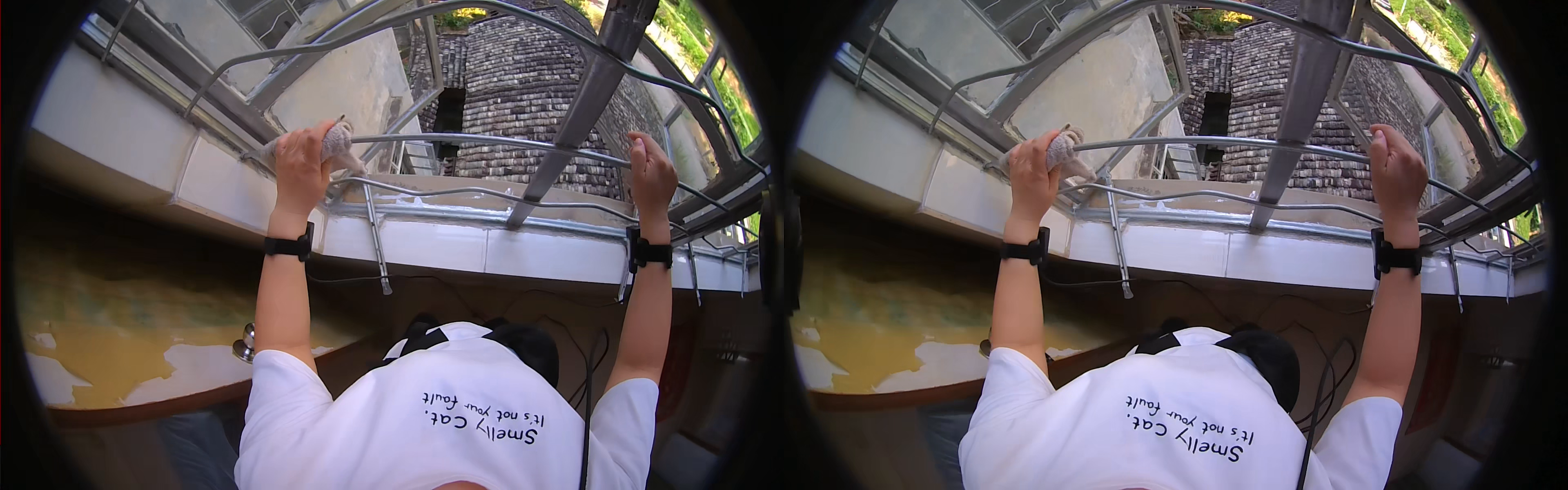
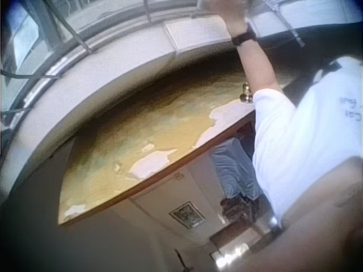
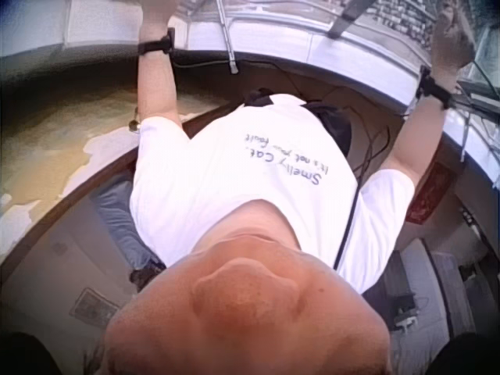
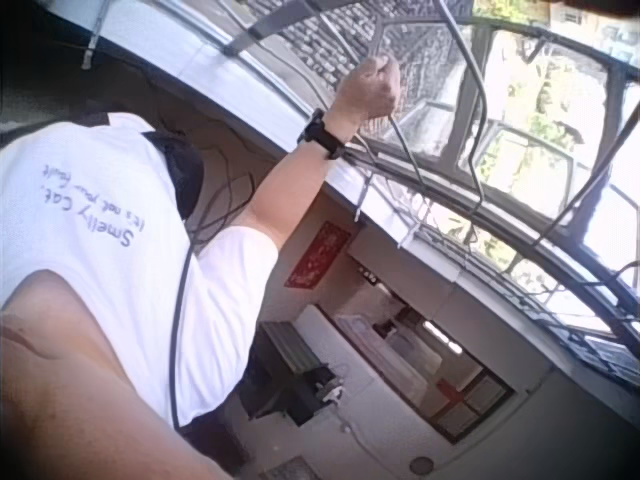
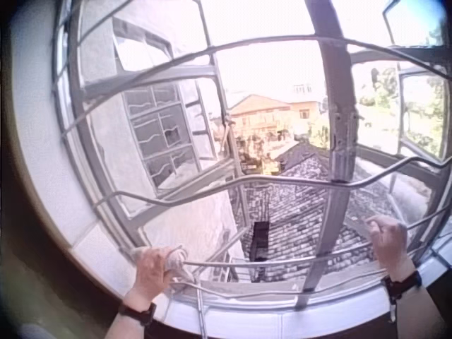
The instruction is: The person wipes the exterior and handles of a wooden wardrobe, the surface of a wooden cabinet, a metal window frame, and the surface of a wooden door using a cloth.
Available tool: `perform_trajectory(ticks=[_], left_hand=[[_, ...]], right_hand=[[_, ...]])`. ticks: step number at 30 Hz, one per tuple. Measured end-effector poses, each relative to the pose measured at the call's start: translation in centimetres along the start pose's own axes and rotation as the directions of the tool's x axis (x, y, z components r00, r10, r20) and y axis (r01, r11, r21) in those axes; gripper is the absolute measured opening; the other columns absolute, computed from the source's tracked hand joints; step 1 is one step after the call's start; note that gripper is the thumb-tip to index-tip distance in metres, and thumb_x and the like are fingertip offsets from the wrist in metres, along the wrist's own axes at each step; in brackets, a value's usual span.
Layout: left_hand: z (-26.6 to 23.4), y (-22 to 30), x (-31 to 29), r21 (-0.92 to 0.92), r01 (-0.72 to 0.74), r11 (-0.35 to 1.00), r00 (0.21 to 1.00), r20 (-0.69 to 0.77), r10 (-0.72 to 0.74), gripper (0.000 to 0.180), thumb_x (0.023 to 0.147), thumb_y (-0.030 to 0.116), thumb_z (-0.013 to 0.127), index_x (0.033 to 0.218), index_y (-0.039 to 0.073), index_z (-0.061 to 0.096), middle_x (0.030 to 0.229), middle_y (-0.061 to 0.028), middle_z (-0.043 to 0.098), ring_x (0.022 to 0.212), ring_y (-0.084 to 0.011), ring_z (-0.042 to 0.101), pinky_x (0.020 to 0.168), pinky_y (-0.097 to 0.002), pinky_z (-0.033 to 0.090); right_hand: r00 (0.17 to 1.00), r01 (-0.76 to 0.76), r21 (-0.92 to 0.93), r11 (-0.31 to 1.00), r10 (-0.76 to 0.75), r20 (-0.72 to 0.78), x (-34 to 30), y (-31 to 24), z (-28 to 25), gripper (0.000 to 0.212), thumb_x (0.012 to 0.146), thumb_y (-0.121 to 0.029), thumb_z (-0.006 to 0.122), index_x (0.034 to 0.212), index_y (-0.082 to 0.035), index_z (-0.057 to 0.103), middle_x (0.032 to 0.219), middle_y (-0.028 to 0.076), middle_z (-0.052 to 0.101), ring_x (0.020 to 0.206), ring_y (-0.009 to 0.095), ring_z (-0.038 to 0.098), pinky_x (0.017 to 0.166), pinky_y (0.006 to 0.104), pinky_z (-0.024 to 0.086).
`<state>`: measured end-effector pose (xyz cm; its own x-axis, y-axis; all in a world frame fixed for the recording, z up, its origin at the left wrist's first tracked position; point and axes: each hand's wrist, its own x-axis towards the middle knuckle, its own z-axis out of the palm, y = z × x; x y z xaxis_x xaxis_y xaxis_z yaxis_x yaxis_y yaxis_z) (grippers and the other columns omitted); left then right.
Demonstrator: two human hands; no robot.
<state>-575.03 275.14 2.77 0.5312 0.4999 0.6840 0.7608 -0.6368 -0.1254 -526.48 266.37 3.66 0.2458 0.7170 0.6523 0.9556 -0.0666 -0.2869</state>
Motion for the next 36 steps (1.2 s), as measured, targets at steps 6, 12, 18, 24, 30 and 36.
perform_trajectory(ticks=[6, 12, 18, 24, 30, 36], left_hand=[[-3.5, -5.8, -3.2, -0.045, 0.189, 0.981, 0.980, 0.078, -0.185, 0.040, 0.080, 0.010, 0.059, 0.119, 0.010, 0.050, 0.104, -0.0088, 0.057, 0.101, -0.0292, 0.050, 0.096, -0.0413, 0.032], [-6.5, 0.0, -3.1, -0.970, 0.218, -0.110, 0.802, 0.242, -0.546, 0.049, 0.095, 0.030, 0.042, 0.137, 0.008, 0.033, 0.133, -0.0090, 0.042, 0.124, -0.0233, 0.038, 0.106, -0.0404, 0.026], [-9.3, 9.8, 0.2, -0.727, 0.079, -0.682, 0.881, 0.371, -0.293, 0.072, 0.090, 0.048, 0.042, 0.144, 0.012, 0.011, 0.145, -0.0138, 0.022, 0.131, -0.0298, 0.028, 0.107, -0.0453, 0.025], [-7.9, 14.2, 2.1, -0.799, 0.096, -0.593, 0.937, 0.274, -0.217, 0.079, 0.088, 0.048, 0.046, 0.144, 0.010, 0.004, 0.150, -0.0073, 0.011, 0.137, -0.0224, 0.016, 0.109, -0.0378, 0.021], [-9.2, 11.4, 2.4, -0.787, 0.424, -0.448, 0.879, 0.476, -0.005, 0.058, 0.091, 0.032, 0.048, 0.133, -0.006, 0.032, 0.136, -0.0170, 0.039, 0.124, -0.0239, 0.039, 0.104, -0.0357, 0.030], [-8.5, 9.6, 1.6, -0.772, 0.490, -0.406, 0.807, 0.578, -0.124, 0.048, 0.083, 0.007, 0.060, 0.128, 0.001, 0.045, 0.088, -0.0105, 0.066, 0.072, -0.0097, 0.061, 0.063, -0.0221, 0.050]], right_hand=[[1.000, -0.016, 0.005, 1.000, 0.016, 0.012, 0.1, -0.5, 0.5, 0.031, 0.088, -0.028, 0.041, 0.091, -0.011, 0.066, 0.080, 0.014, 0.065, 0.074, 0.031, 0.062, 0.064, 0.0365, 0.048], [0.999, 0.007, 0.167, 0.986, -0.002, -0.032, -0.2, -1.0, 0.4, 0.024, 0.086, -0.018, 0.050, 0.104, -0.009, 0.062, 0.083, 0.007, 0.064, 0.070, 0.020, 0.060, 0.065, 0.0302, 0.047], [0.970, 0.237, 0.688, 0.686, -0.209, -0.126, -3.6, -10.2, -3.7, 0.020, 0.084, -0.003, 0.056, 0.104, -0.001, 0.058, 0.088, 0.006, 0.057, 0.076, 0.011, 0.052, 0.073, 0.0245, 0.043], [0.544, -0.575, 0.808, 0.130, -0.677, 0.496, -7.0, -19.6, -3.8, 0.096, 0.077, -0.030, 0.070, 0.143, 0.000, 0.007, 0.137, 0.017, 0.034, 0.122, 0.022, 0.039, 0.105, 0.0346, 0.024], [0.458, -0.835, 0.545, 0.078, -0.451, 0.766, -5.5, -19.1, -4.8, 0.024, 0.084, -0.015, 0.059, 0.100, 0.005, 0.060, 0.091, 0.006, 0.063, 0.079, 0.006, 0.059, 0.072, 0.0202, 0.047], [0.611, -0.774, 0.485, -0.407, -0.277, 0.742, -4.8, -17.1, -7.1, 0.035, 0.088, -0.027, 0.049, 0.110, 0.000, 0.056, 0.104, 0.010, 0.061, 0.094, 0.019, 0.060, 0.085, 0.0301, 0.048]])
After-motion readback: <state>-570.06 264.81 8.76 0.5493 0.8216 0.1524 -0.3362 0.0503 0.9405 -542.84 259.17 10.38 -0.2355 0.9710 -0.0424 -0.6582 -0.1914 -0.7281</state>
